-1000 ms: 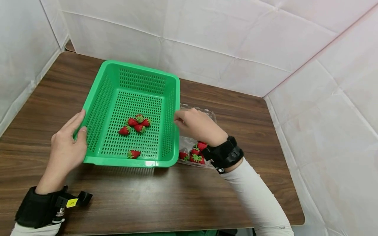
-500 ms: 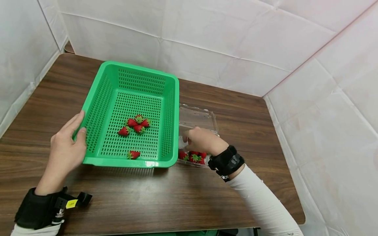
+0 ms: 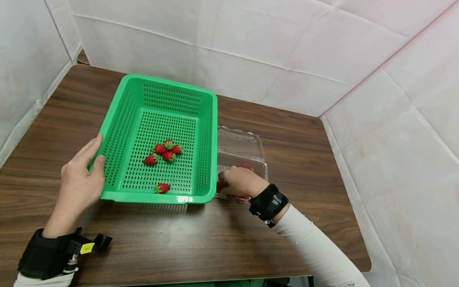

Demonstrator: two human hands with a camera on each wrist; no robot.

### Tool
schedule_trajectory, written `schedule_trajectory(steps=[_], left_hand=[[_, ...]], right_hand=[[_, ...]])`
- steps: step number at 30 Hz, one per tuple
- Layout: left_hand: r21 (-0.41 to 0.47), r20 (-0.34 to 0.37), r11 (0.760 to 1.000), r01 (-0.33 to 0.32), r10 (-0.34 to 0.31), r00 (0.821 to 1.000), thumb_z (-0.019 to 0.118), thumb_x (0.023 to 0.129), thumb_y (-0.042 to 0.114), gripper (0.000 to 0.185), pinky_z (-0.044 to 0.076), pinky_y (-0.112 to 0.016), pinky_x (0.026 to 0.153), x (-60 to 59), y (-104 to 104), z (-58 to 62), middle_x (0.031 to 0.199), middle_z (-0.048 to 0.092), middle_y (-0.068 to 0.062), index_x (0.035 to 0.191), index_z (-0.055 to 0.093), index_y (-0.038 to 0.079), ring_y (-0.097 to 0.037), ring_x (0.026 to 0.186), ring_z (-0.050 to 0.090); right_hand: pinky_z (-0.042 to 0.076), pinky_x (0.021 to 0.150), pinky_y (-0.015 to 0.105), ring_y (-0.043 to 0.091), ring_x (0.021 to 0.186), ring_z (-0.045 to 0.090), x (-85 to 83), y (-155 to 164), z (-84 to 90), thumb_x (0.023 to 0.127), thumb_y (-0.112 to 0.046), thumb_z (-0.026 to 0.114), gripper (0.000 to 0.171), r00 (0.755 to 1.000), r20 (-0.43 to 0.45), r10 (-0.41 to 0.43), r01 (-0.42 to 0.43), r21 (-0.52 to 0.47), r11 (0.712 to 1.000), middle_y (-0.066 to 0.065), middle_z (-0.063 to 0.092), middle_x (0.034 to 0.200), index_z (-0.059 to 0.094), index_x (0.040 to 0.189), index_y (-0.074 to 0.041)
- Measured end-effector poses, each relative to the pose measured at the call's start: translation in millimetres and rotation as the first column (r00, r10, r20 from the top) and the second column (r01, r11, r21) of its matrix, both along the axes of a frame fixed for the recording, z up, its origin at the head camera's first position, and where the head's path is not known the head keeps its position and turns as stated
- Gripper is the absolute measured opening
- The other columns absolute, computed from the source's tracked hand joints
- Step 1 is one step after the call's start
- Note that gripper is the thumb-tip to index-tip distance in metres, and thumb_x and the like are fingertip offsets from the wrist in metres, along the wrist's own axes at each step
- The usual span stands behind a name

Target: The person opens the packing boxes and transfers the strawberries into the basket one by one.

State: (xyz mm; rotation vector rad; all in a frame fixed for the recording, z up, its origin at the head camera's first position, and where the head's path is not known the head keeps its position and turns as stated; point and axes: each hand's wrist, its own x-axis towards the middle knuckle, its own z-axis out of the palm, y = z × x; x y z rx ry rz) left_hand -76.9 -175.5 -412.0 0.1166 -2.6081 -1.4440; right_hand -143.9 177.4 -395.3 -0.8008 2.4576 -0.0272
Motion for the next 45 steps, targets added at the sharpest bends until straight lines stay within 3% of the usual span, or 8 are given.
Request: schedule_trajectory(steps=[3,11,19,26,29,34,40,45], left_hand=[[-0.003,0.001,1.0,0.0,0.0,1.0,0.031,0.106,0.02,0.048,0.022,-0.069,0.107,-0.5,0,0.0,0.159,0.025,-0.017,0.154,0.023,0.023,-0.046,0.143,0.024],[-0.004,0.003,1.0,0.002,-0.002,1.0,0.031,0.106,0.021,0.048,0.022,-0.069,0.108,0.2,0,-0.3,0.159,0.024,-0.017,0.154,0.023,0.023,-0.046,0.143,0.023],[-0.003,0.005,1.0,-0.004,0.004,1.0,0.031,0.106,0.02,0.048,0.022,-0.069,0.108,0.0,0,0.5,0.159,0.025,-0.017,0.154,0.023,0.023,-0.046,0.143,0.024],[-0.004,0.014,1.0,-0.007,0.007,1.0,0.031,0.106,0.019,0.048,0.021,-0.069,0.108,-1.6,1,-0.6,0.158,0.025,-0.02,0.154,0.024,0.02,-0.047,0.142,0.024],[0.001,0.012,1.0,-0.008,0.008,1.0,0.031,0.106,0.018,0.048,0.021,-0.069,0.109,-2.3,0,-0.9,0.158,0.025,-0.02,0.153,0.025,0.019,-0.048,0.142,0.024],[0.003,0.01,1.0,-0.007,0.007,1.0,0.031,0.106,0.018,0.048,0.021,-0.068,0.109,-2.3,0,-0.8,0.158,0.025,-0.021,0.154,0.024,0.019,-0.048,0.142,0.024],[0.009,0.013,1.0,-0.003,0.003,1.0,0.031,0.106,0.018,0.048,0.02,-0.069,0.109,-1.9,1,-0.5,0.158,0.024,-0.021,0.154,0.024,0.019,-0.047,0.143,0.023],[0.011,0.011,1.0,-0.005,0.005,1.0,0.031,0.106,0.018,0.048,0.021,-0.069,0.109,-2.0,1,0.2,0.158,0.025,-0.021,0.154,0.024,0.018,-0.047,0.143,0.023]], right_hand=[[0.05,0.068,0.028,0.014,0.08,0.062,-0.3,0,-0.4,0.092,-0.024,0.068,0.016,1.0,0.02,-0.013,0.013,-0.01,1.0,0.0,0.065,0.084,0.068,0.099,-0.01],[0.037,0.059,0.025,0.009,0.061,0.046,-1.9,-3,-2.4,0.093,-0.028,0.066,0.033,0.999,0.039,-0.028,0.028,0.01,1.0,-0.006,0.041,0.064,0.049,0.068,-0.015],[0.042,0.061,0.023,0.007,0.064,0.053,-4.4,-2,-4.2,0.094,-0.024,0.065,0.019,0.997,0.066,-0.032,0.031,0.011,0.999,-0.003,0.057,0.071,0.066,0.081,-0.01],[0.055,0.085,0.027,0.012,0.099,0.068,-6.2,3,1.1,0.097,-0.014,0.059,0.023,0.993,0.117,0.028,-0.02,-0.068,0.997,0.002,0.072,0.112,0.073,0.115,-0.016],[0.055,0.08,0.026,0.01,0.09,0.068,-6.5,4,5.0,0.096,-0.014,0.06,0.022,0.995,0.099,0.026,-0.018,-0.083,0.996,0.002,0.072,0.111,0.072,0.114,-0.016],[0.042,0.063,0.023,0.007,0.064,0.05,-7.8,6,10.4,0.097,-0.014,0.059,0.012,0.998,0.064,-0.002,0.009,-0.108,0.994,0.002,0.063,0.083,0.068,0.104,-0.012],[0.049,0.074,0.028,0.018,0.093,0.056,-9.1,8,15.5,0.096,-0.011,0.06,0.024,1.0,0.004,0.017,-0.016,-0.166,0.986,0.007,0.063,0.106,0.068,0.118,-0.013],[0.049,0.075,0.028,0.018,0.094,0.052,-9.9,9,17.6,0.094,-0.013,0.064,0.023,1.0,-0.01,0.002,-0.004,-0.194,0.981,0.008,0.057,0.109,0.069,0.115,-0.015]])
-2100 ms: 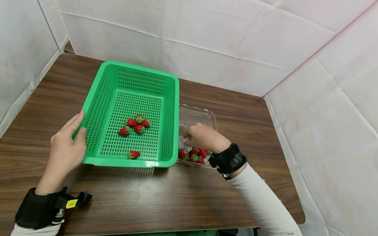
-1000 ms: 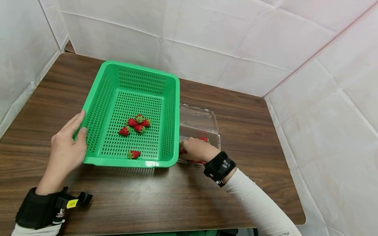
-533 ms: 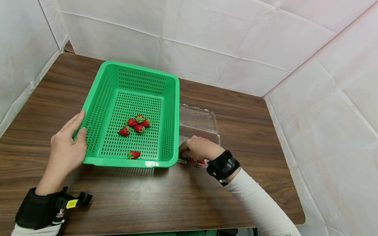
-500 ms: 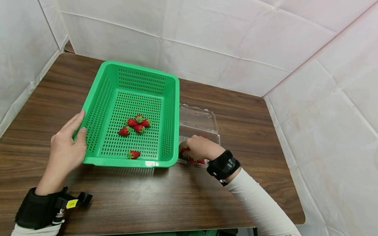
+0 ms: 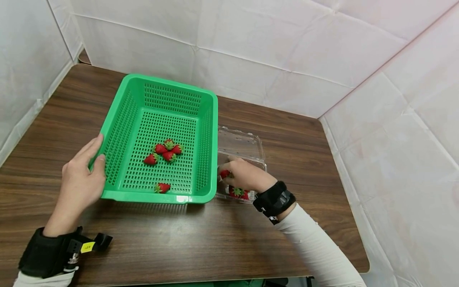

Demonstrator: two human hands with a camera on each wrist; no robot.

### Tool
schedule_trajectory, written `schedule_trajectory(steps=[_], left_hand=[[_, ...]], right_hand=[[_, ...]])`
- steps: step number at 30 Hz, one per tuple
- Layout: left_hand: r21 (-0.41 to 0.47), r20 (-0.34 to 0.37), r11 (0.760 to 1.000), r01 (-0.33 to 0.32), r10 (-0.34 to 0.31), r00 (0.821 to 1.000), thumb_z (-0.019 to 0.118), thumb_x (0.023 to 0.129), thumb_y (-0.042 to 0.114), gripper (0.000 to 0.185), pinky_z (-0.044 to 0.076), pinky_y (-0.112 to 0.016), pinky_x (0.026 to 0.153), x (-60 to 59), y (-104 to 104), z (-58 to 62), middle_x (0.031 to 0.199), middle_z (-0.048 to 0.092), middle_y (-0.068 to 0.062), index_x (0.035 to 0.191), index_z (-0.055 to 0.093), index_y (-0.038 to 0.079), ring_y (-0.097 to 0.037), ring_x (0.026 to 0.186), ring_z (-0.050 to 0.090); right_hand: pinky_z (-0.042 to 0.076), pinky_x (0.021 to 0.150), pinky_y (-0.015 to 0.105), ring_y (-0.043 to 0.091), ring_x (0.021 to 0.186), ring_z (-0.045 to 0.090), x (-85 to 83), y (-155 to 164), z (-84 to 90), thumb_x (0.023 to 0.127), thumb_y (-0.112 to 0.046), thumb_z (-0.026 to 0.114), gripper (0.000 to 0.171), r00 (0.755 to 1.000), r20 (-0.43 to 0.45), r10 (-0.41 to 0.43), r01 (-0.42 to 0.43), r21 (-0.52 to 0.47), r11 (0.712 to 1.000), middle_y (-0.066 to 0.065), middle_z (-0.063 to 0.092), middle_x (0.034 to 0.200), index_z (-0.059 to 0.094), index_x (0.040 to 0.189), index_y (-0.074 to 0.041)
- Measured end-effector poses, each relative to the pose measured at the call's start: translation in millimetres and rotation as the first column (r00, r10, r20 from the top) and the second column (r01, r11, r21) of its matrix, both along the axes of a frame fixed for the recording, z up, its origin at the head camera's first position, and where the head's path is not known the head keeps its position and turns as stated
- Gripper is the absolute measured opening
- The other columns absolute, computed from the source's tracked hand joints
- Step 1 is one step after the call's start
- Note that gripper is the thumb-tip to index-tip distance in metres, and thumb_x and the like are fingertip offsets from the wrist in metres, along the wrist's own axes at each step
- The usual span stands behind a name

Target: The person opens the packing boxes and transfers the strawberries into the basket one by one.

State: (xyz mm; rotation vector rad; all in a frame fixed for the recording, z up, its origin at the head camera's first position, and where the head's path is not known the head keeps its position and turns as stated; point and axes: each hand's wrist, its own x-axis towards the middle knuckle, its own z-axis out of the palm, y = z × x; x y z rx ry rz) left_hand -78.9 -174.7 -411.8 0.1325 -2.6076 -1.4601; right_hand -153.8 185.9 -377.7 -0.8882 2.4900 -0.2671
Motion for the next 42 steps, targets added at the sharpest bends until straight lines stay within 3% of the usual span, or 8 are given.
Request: schedule_trajectory(steps=[7,15,21,31,38,42], left_hand=[[0.002,0.003,1.0,0.001,-0.001,1.0,0.031,0.106,0.019,0.048,0.021,-0.067,0.11,-0.9,0,-0.6,0.158,0.025,-0.021,0.153,0.025,0.018,-0.046,0.143,0.023],[0.0,-0.001,1.0,0.002,-0.002,1.0,0.031,0.106,0.02,0.048,0.022,-0.067,0.109,0.3,0,0.6,0.158,0.025,-0.018,0.153,0.025,0.021,-0.045,0.144,0.023],[0.001,0.007,1.0,0.005,-0.005,1.0,0.031,0.106,0.019,0.048,0.021,-0.068,0.109,-0.4,0,-0.5,0.158,0.024,-0.02,0.154,0.024,0.019,-0.046,0.143,0.023],[0.004,0.004,1.0,0.003,-0.003,1.0,0.031,0.106,0.018,0.048,0.021,-0.068,0.109,-0.9,0,-0.2,0.158,0.024,-0.02,0.154,0.024,0.019,-0.046,0.143,0.022],[0.002,-0.007,1.0,0.002,-0.002,1.0,0.032,0.106,0.018,0.048,0.022,-0.069,0.108,0.4,0,-0.1,0.158,0.025,-0.02,0.153,0.024,0.02,-0.047,0.142,0.024],[-0.001,-0.004,1.0,0.001,-0.001,1.0,0.031,0.106,0.018,0.048,0.022,-0.069,0.108,0.2,0,-0.5,0.158,0.025,-0.021,0.154,0.024,0.019,-0.048,0.142,0.024]], right_hand=[[0.051,0.075,0.027,0.017,0.092,0.056,-2.0,3,10.2,0.092,-0.011,0.066,0.017,0.998,-0.066,-0.023,0.021,-0.025,0.999,0.006,0.057,0.108,0.07,0.108,-0.016],[0.045,0.07,0.026,0.017,0.087,0.054,-6.1,4,30.2,0.094,-0.003,0.058,0.028,0.993,-0.104,-0.052,0.046,-0.059,0.997,0.008,0.056,0.109,0.07,0.116,-0.013],[0.045,0.071,0.027,0.016,0.084,0.05,-8.4,-2,42.0,0.094,-0.006,0.059,0.031,0.99,-0.12,-0.071,0.066,-0.05,0.997,0.005,0.052,0.103,0.068,0.123,-0.013],[0.044,0.066,0.025,0.017,0.08,0.048,-14.2,-13,59.1,0.094,-0.012,0.063,0.028,0.979,-0.2,-0.024,0.015,-0.049,0.999,0.006,0.054,0.097,0.069,0.122,-0.01],[0.049,0.072,0.024,0.016,0.09,0.058,-17.2,-26,70.8,0.096,-0.008,0.059,0.027,0.983,-0.184,-0.019,0.006,-0.075,0.997,0.007,0.058,0.114,0.069,0.121,-0.009],[0.047,0.07,0.024,0.015,0.085,0.057,-18.6,-35,73.3,0.097,-0.008,0.058,0.028,0.986,-0.166,0.001,-0.011,-0.064,0.998,0.007,0.058,0.113,0.069,0.122,-0.01]])
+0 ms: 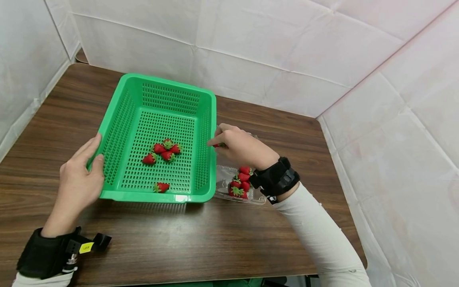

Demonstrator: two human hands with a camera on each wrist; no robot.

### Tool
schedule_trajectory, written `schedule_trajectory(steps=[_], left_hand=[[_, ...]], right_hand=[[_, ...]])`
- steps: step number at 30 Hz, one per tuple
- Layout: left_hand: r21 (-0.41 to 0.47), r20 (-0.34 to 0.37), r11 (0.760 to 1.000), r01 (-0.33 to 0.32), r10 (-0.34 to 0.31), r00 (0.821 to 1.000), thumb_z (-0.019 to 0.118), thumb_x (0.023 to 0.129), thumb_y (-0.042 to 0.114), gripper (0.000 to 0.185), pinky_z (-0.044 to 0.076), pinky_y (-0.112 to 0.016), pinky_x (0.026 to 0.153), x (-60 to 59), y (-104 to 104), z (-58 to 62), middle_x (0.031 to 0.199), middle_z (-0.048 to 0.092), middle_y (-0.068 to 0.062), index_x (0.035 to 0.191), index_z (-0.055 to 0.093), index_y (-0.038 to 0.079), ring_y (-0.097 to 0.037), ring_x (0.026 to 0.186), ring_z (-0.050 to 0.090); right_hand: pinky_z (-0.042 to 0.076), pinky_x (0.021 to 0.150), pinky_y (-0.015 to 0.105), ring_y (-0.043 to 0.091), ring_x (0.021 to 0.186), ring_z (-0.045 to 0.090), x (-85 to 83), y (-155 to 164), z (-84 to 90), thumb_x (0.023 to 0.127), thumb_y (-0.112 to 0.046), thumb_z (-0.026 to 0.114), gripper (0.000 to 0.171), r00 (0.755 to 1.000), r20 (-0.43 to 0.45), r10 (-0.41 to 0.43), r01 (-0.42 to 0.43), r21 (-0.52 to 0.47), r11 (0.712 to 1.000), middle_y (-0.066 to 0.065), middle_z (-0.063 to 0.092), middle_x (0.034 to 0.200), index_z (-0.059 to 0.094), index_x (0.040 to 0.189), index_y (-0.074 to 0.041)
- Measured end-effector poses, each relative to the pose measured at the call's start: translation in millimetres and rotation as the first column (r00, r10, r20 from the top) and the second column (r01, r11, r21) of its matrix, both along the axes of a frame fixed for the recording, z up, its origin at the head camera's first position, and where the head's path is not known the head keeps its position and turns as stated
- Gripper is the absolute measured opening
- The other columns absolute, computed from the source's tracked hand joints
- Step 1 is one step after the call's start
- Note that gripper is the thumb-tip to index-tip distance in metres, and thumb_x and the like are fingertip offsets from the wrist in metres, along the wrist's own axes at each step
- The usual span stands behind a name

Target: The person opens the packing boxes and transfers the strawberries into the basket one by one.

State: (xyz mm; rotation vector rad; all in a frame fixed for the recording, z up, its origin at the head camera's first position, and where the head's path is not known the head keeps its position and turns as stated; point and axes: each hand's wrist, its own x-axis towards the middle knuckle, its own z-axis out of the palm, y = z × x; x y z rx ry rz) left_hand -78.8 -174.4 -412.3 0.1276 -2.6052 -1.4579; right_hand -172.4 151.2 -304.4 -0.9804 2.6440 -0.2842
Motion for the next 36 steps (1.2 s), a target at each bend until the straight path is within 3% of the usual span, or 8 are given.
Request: schedule_trajectory(steps=[11,22,28,36], left_hand=[[0.003,-0.001,1.0,-0.002,0.002,1.0,0.031,0.106,0.02,0.048,0.022,-0.069,0.108,2.3,-1,2.8,0.159,0.025,-0.018,0.153,0.024,0.022,-0.046,0.143,0.024],[0.004,0.011,1.0,0.002,-0.002,1.0,0.031,0.106,0.02,0.048,0.022,-0.069,0.108,0.6,-1,2.4,0.158,0.024,-0.02,0.154,0.024,0.02,-0.047,0.142,0.024],[0.002,0.001,1.0,-0.003,0.003,1.0,0.032,0.106,0.02,0.048,0.023,-0.069,0.108,-0.1,-1,3.2,0.158,0.025,-0.019,0.153,0.025,0.021,-0.047,0.141,0.026],[-0.001,-0.007,1.0,-0.012,0.012,1.0,0.033,0.105,0.018,0.048,0.021,-0.068,0.109,-0.4,-1,1.7,0.157,0.027,-0.02,0.153,0.027,0.018,-0.047,0.142,0.025]], right_hand=[[0.049,0.079,0.02,0.014,0.098,0.056,-6.1,-30,-4.4,0.094,-0.014,0.062,0.024,0.991,0.008,0.131,-0.131,-0.007,0.991,0.004,0.061,0.107,0.073,0.115,-0.012],[0.039,0.076,0.023,0.017,0.098,0.046,-11.9,-61,-3.5,0.097,-0.006,0.052,0.033,0.983,0.077,0.168,-0.174,0.087,0.981,0.006,0.055,0.114,0.067,0.126,-0.016],[0.035,0.077,0.025,0.019,0.098,0.046,-14.7,-71,-5.4,0.099,-0.004,0.048,0.033,0.978,0.094,0.183,-0.193,0.1,0.976,0.008,0.057,0.114,0.067,0.125,-0.013],[0.045,0.089,0.024,0.02,0.112,0.054,-17.8,-90,-10.4,0.094,0.005,0.048,0.037,0.963,0.13,0.237,-0.253,0.124,0.96,0.008,0.062,0.119,0.07,0.12,-0.011]])
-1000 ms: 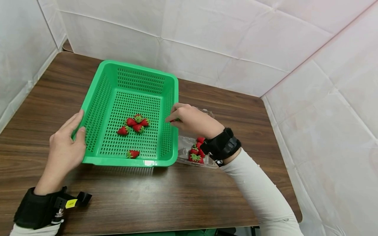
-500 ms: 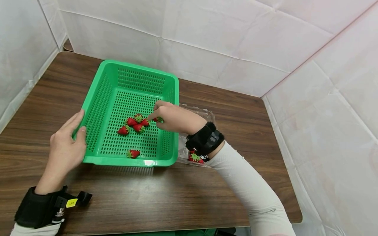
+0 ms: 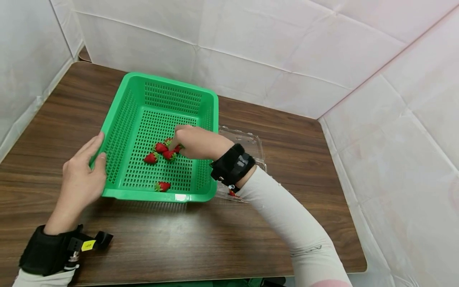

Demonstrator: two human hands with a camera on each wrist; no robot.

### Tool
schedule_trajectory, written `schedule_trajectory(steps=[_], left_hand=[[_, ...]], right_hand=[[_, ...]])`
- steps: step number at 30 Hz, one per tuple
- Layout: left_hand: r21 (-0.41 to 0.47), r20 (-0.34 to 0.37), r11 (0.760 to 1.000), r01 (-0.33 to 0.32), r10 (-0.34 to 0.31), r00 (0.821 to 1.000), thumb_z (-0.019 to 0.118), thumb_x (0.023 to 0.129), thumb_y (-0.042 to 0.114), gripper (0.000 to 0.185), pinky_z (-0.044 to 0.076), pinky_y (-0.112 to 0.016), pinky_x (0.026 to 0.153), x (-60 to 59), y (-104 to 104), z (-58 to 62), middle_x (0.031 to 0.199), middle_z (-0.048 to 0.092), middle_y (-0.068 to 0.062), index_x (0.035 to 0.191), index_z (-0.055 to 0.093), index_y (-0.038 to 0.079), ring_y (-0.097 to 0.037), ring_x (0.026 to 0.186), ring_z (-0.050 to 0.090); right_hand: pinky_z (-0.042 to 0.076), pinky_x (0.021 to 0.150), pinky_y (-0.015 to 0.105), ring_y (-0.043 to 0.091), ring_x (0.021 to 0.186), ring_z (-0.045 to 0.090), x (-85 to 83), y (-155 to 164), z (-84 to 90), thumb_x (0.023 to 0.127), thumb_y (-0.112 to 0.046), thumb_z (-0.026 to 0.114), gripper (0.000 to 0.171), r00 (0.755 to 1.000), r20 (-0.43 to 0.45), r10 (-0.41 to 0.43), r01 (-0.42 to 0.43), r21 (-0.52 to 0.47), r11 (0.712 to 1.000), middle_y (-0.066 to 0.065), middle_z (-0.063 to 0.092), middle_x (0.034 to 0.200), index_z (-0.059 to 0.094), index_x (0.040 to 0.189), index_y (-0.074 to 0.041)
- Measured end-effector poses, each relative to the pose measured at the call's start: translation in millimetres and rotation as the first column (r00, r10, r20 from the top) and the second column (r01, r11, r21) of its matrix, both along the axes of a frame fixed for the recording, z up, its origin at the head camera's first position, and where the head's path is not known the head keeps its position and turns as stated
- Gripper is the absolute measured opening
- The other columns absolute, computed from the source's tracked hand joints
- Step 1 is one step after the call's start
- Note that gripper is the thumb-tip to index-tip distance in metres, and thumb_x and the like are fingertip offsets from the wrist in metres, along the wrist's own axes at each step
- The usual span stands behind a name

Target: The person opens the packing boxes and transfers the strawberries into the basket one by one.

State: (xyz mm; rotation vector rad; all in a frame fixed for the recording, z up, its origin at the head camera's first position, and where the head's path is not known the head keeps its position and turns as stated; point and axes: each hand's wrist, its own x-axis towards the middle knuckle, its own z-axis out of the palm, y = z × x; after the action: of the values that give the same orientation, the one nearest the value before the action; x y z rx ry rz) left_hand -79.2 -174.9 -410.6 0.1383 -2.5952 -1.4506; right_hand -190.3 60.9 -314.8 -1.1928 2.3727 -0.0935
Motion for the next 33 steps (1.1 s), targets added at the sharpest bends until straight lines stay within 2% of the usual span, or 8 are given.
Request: schedule_trajectory(steps=[12,13,15,17,19,27,30,33], left_hand=[[0.002,0.005,1.0,-0.002,0.002,1.0,0.033,0.105,0.018,0.048,0.022,-0.067,0.11,-0.8,0,-1.4,0.157,0.027,-0.02,0.153,0.027,0.019,-0.046,0.142,0.025],[0.003,0.006,1.0,-0.002,0.002,1.0,0.033,0.105,0.018,0.048,0.022,-0.067,0.11,-0.8,-1,-1.5,0.157,0.027,-0.02,0.153,0.027,0.019,-0.046,0.142,0.025],[0.004,0.006,1.0,-0.002,0.002,1.0,0.033,0.105,0.018,0.048,0.022,-0.067,0.109,-0.8,-1,-1.7,0.157,0.027,-0.019,0.153,0.027,0.02,-0.046,0.142,0.025],[0.004,0.007,1.0,-0.003,0.003,1.0,0.033,0.105,0.018,0.048,0.022,-0.068,0.109,-0.8,-1,-1.8,0.158,0.027,-0.019,0.153,0.027,0.02,-0.046,0.142,0.025],[0.006,0.005,1.0,-0.004,0.004,1.0,0.034,0.105,0.018,0.048,0.022,-0.067,0.109,-0.9,-1,-1.9,0.157,0.027,-0.019,0.153,0.027,0.02,-0.046,0.142,0.025],[0.003,0.01,1.0,-0.007,0.007,1.0,0.033,0.105,0.018,0.048,0.022,-0.068,0.109,-0.7,-1,-1.2,0.158,0.027,-0.019,0.153,0.027,0.02,-0.046,0.142,0.025],[0.001,0.018,1.0,-0.006,0.006,1.0,0.033,0.105,0.019,0.048,0.023,-0.068,0.109,-0.6,-1,-0.9,0.158,0.027,-0.018,0.153,0.026,0.021,-0.045,0.142,0.025],[0.003,0.019,1.0,-0.005,0.005,1.0,0.033,0.105,0.02,0.048,0.023,-0.068,0.109,-0.8,-1,-0.6,0.158,0.026,-0.018,0.153,0.026,0.022,-0.045,0.143,0.025]], right_hand=[[0.043,0.103,0.023,0.017,0.13,0.049,1.3,-31,-13.1,0.094,0.008,0.046,0.042,0.999,0.053,0.007,-0.012,0.095,0.995,0.003,0.061,0.131,0.069,0.123,-0.014],[0.044,0.099,0.02,0.015,0.123,0.052,1.2,-33,-14.5,0.093,0.008,0.046,0.041,0.998,0.056,0.013,-0.018,0.096,0.995,0.002,0.064,0.125,0.071,0.118,-0.013],[0.041,0.082,0.015,0.01,0.098,0.054,1.1,-37,-17.6,0.09,0.01,0.047,0.034,0.997,0.066,0.027,-0.033,0.089,0.996,-0.001,0.063,0.101,0.072,0.094,-0.013],[0.028,0.07,0.019,0.01,0.076,0.039,1.1,-39,-20.5,0.087,0.013,0.046,0.032,0.996,0.078,0.03,-0.037,0.089,0.995,-0.002,0.046,0.083,0.052,0.074,-0.015],[0.021,0.067,0.025,0.012,0.071,0.023,1.0,-42,-22.8,0.086,0.015,0.044,0.034,0.995,0.094,0.017,-0.026,0.103,0.994,-0.001,0.031,0.08,0.038,0.073,-0.016],[0.02,0.058,0.022,0.01,0.063,0.02,4.5,-54,-32.2,0.092,0.013,0.04,0.038,0.998,0.051,-0.039,0.027,0.211,0.977,-0.002,0.019,0.074,0.03,0.069,-0.016],[0.03,0.058,0.02,0.008,0.064,0.033,5.5,-58,-35.4,0.096,0.008,0.044,0.03,0.998,0.015,-0.055,0.049,0.252,0.967,-0.003,0.04,0.075,0.05,0.076,-0.015],[0.038,0.065,0.02,0.009,0.074,0.045,5.1,-61,-38.7,0.098,0.002,0.046,0.022,0.998,-0.002,-0.069,0.067,0.279,0.958,-0.003,0.058,0.094,0.063,0.101,-0.012]])
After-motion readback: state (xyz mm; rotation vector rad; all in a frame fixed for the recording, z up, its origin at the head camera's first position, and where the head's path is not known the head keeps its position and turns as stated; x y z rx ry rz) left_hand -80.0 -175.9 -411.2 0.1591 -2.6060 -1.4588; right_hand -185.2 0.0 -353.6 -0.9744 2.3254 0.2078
